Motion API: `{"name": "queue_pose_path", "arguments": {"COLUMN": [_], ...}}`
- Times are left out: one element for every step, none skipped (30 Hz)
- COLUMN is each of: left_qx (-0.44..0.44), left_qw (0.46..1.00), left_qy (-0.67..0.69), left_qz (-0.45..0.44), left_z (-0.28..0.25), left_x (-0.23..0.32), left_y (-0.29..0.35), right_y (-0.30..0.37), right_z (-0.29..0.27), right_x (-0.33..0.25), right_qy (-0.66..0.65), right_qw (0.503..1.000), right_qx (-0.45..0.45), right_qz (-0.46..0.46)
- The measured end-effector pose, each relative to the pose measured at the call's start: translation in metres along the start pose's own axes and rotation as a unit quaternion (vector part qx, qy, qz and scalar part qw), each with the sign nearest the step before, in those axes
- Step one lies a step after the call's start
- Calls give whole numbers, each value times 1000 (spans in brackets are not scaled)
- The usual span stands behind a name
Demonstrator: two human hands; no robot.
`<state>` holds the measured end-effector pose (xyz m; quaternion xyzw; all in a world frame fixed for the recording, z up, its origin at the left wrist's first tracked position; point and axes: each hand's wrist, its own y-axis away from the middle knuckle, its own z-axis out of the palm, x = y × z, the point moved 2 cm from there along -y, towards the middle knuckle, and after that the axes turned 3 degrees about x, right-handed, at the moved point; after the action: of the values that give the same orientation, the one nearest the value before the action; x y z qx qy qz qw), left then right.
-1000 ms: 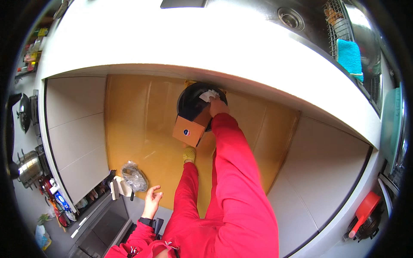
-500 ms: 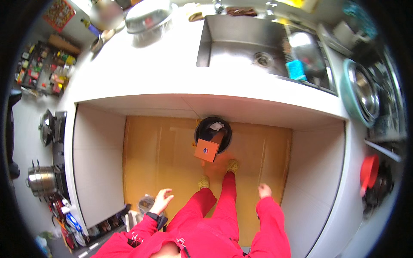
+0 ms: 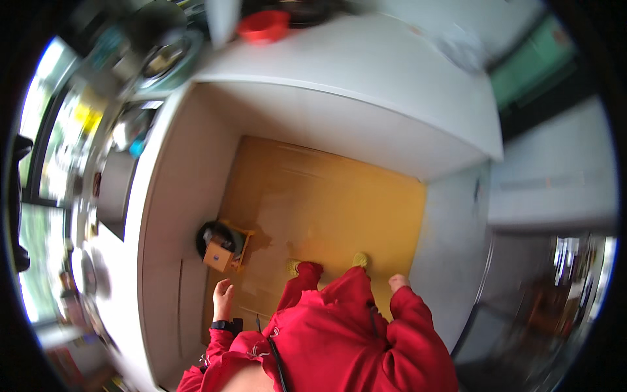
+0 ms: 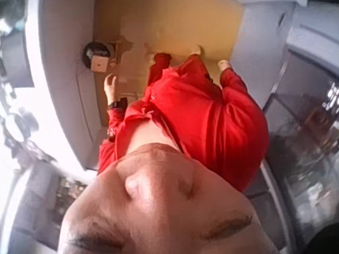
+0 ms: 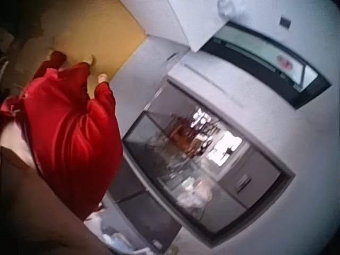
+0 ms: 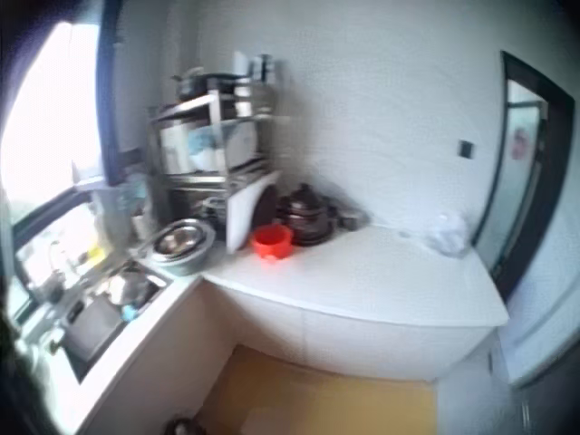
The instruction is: The person mops the floor with a flat mop, then wipes a spot with a tissue. They later sweep the floor with a broom and dustpan, collecting debris into the dustpan and emptying it into a bucket.
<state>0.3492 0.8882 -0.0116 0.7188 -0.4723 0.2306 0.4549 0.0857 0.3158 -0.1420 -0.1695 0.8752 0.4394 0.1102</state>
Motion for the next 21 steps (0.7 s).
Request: {"name": "queue_pose_path", "arguments": {"left_qx": [-31, -56, -79, -120, -154, -178, -198, -203, -212, -234, -255, -279, -307, -331, -341, -348, -350, -353, -352, -349, -343], "left_qw": [999, 998, 996, 992, 987, 983, 977, 976, 976, 968, 961, 951, 941, 930, 921, 909, 899, 901, 892, 887, 883], "left_qy": [19, -20, -37, -34, -35, -44, -61, -68, -49, -64, -72, -102, -111, -120, -134, -152, -169, -171, -181, -189, -205], "left_qz": [-6, 17, -36, -3, -21, 31, 51, 49, 22, 65, 83, 85, 92, 108, 135, 170, 203, 183, 219, 236, 247], "left_z": [18, 37, 58, 80, 105, 131, 157, 184, 214, 235, 266, 293, 321, 351, 377, 401, 423, 441, 456, 475, 494], "left_x": [10, 23, 35, 50, 61, 76, 90, 100, 114, 130, 145, 157, 172, 187, 206, 227, 245, 265, 285, 309, 332], "left_y": [-1, -4, -7, -7, -3, 0, 8, 21, 29, 42, 53, 68, 79, 90, 97, 101, 108, 112, 117, 120, 123], "right_y": [21, 41, 57, 68, 73, 79, 86, 82, 77, 78, 76, 77, 77, 74, 71, 63, 54, 44, 34, 21, 5], "right_z": [-1, -5, -12, -21, -30, -41, -51, -68, -79, -94, -114, -129, -147, -168, -189, -212, -233, -255, -271, -293, -311], "right_x": [9, 20, 31, 42, 57, 74, 98, 125, 147, 172, 191, 214, 230, 241, 248, 250, 249, 244, 240, 235, 227], "right_qy": [-29, -57, -88, -115, -127, -134, -144, -103, -63, -85, -44, -102, -150, -201, -245, -298, -306, -324, -355, -373, -390], "right_qw": [998, 996, 992, 987, 986, 985, 982, 987, 987, 989, 992, 981, 961, 949, 934, 915, 909, 899, 884, 878, 867], "right_qx": [-59, -59, -63, -67, -47, -28, -19, -4, -7, 26, 96, 143, 183, 207, 218, 229, 249, 269, 284, 283, 298], "right_qz": [-14, 35, 65, 91, 98, 106, 123, 122, 148, 118, 63, 86, 143, 128, 144, 145, 137, 116, 112, 101, 82]}}
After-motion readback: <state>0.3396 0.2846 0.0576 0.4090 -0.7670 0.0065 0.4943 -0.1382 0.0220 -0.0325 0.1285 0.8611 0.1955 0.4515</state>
